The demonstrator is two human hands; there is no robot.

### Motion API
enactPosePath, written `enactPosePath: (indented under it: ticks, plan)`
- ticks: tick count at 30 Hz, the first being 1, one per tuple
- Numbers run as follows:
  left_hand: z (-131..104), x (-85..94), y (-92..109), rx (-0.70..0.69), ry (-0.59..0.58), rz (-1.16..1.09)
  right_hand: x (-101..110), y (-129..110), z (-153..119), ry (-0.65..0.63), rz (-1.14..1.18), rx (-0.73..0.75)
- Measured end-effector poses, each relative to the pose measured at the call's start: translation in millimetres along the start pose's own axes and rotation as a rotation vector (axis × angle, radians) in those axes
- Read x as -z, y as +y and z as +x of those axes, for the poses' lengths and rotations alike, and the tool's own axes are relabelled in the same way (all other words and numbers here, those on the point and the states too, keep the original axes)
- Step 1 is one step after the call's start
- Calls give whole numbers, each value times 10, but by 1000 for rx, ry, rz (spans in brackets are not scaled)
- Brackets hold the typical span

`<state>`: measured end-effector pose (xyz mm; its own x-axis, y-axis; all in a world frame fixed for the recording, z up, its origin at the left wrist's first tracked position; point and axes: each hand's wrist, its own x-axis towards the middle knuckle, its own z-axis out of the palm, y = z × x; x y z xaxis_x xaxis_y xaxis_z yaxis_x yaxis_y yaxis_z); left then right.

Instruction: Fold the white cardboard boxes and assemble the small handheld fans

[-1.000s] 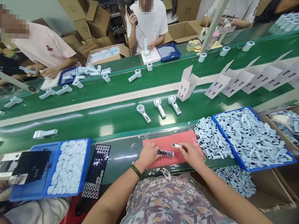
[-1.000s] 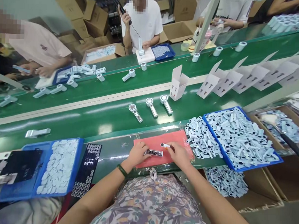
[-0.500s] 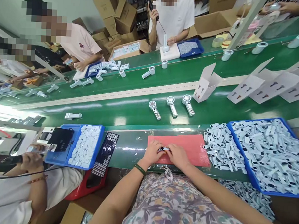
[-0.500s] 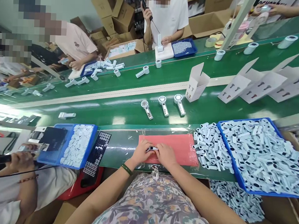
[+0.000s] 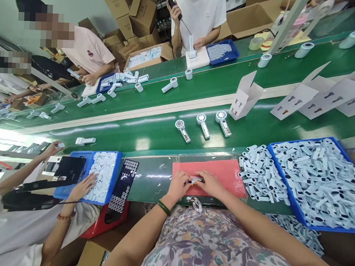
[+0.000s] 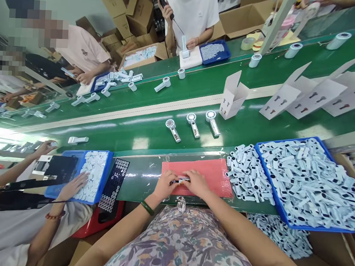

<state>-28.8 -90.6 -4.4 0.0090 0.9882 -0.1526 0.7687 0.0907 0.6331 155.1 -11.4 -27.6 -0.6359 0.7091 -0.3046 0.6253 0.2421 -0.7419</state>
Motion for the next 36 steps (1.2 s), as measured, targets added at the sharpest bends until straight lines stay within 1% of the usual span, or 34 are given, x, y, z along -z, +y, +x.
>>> enactPosePath:
  ticks: [3,6,9,11,14,17,19,20,22,23,25,26,28,30,32,34,36]
  plan:
    - [-147,-74,36,28,61,36,-34,-8,-112,-37,-32,15]
    - [-195,-143,94,66,98,107,-53,-37,-175,-38,-115,26]
    - [-137,-158,138,109,61,122,-44,-59,-154,-45,-178,25]
    - [-95,-139,149,113,32,123,-40,-57,-127,-53,-188,26]
    - [-98,-105,148,73,14,161,-54,-28,-117,-37,-155,57]
    - [-152,-77,132,14,-32,258,-41,35,-153,-19,-64,100]
    - [-161,-33,105,-19,-74,319,36,107,-205,24,-4,105]
    - [-145,8,82,-32,-93,339,104,156,-241,65,2,88]
    - [-50,148,8,-52,-129,369,294,282,-338,175,-63,13]
    - [31,248,-44,-60,-145,387,406,356,-398,231,-135,-42]
    - [257,507,-178,-70,-157,446,630,510,-532,312,-329,-149]
    - [396,660,-255,-78,-152,487,728,585,-599,327,-433,-185]
    - [701,989,-415,-83,-124,579,868,722,-709,310,-628,-202]
    - [1017,1311,-571,-58,-81,666,925,840,-766,272,-768,-164]
    - [1319,1571,-722,-20,-24,717,923,938,-763,258,-849,-124]
    - [1588,1720,-874,14,35,707,901,1012,-719,269,-901,-98]
    - [1796,1736,-1023,37,57,610,885,1051,-667,298,-939,-86]
